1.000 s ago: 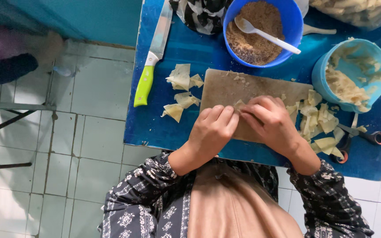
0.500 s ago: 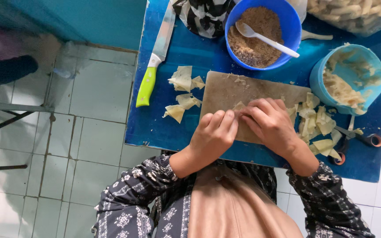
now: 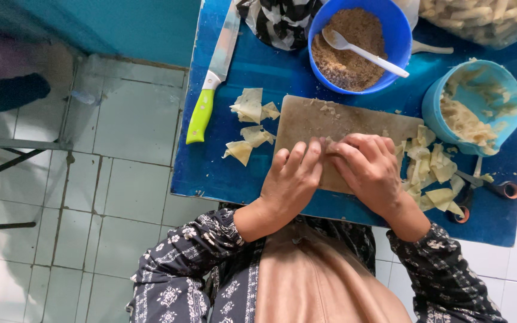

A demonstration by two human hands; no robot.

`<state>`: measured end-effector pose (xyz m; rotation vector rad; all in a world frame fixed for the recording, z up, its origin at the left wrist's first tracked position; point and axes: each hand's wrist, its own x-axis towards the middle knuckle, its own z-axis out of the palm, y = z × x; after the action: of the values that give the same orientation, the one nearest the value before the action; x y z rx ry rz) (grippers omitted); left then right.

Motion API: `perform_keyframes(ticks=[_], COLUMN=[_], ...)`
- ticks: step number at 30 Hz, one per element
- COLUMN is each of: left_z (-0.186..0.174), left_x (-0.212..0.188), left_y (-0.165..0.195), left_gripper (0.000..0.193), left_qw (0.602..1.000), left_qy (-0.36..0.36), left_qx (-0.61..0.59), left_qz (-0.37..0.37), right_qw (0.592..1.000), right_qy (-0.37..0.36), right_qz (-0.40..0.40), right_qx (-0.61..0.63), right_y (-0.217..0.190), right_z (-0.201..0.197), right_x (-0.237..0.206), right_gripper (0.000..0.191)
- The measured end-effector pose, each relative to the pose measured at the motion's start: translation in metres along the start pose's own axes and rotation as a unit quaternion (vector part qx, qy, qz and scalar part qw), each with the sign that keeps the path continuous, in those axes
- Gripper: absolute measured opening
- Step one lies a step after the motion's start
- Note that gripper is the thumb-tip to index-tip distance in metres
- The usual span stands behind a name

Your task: The person sits on the floor at a low blue table and makes stuffed pastries. They take triangular dough wrappers one at a time, spoon filling from a blue bowl onto a wrapper, fold the wrapper closed by hand, and place the folded pastry into a plastic bag with finished pieces.

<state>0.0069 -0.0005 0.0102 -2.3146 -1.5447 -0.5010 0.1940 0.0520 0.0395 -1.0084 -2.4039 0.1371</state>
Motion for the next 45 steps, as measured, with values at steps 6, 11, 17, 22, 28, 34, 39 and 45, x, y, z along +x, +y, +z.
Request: perform_keyframes(ticks=[6,11,17,22,28,34,39,45], left_z=[0.004,0.005,-0.010,-0.021,-0.015,-0.007,-0.005,-0.009], left_x=[0.008,0.018,0.021,0.006,-0.012,-0.014,-0.013,-0.012], left_y=[-0.005,-0.013,-0.023,-0.045,-0.056,-0.059,-0.062,-0.066], left_gripper=[0.048,0.050,0.052,0.055,0.057,0.051,0.052,0.053], left_qw=[0.999,1.000,0.995,0.979,0.970,0.965,0.964,0.952], left_qy=[-0.016,-0.023,0.015,0.030,0.022,0.056,0.068,0.089], left_qx=[-0.024,-0.016,-0.057,-0.101,-0.107,-0.103,-0.120,-0.160], left_qz=[-0.022,-0.012,-0.076,-0.176,-0.217,-0.234,-0.225,-0.245], right_qw=[0.999,0.996,0.996,0.997,0.995,0.991,0.958,0.947], right_qy=[-0.012,0.010,-0.010,-0.040,-0.027,0.095,0.200,-0.008], right_qz=[-0.007,-0.017,-0.032,-0.014,-0.063,-0.055,0.058,0.186], right_qx=[-0.039,-0.087,-0.083,-0.066,-0.069,-0.082,-0.199,-0.263], right_y=[0.008,0.005,0.006,0.011,0.009,0.023,0.127,0.196], right_z=[0.008,0.009,0.005,0.005,0.005,-0.037,-0.127,-0.122], right_x=[0.004,0.005,0.015,0.023,0.035,0.040,0.092,0.176], right_gripper=[0.027,0.032,0.026,0.023,0.017,0.021,0.015,0.015])
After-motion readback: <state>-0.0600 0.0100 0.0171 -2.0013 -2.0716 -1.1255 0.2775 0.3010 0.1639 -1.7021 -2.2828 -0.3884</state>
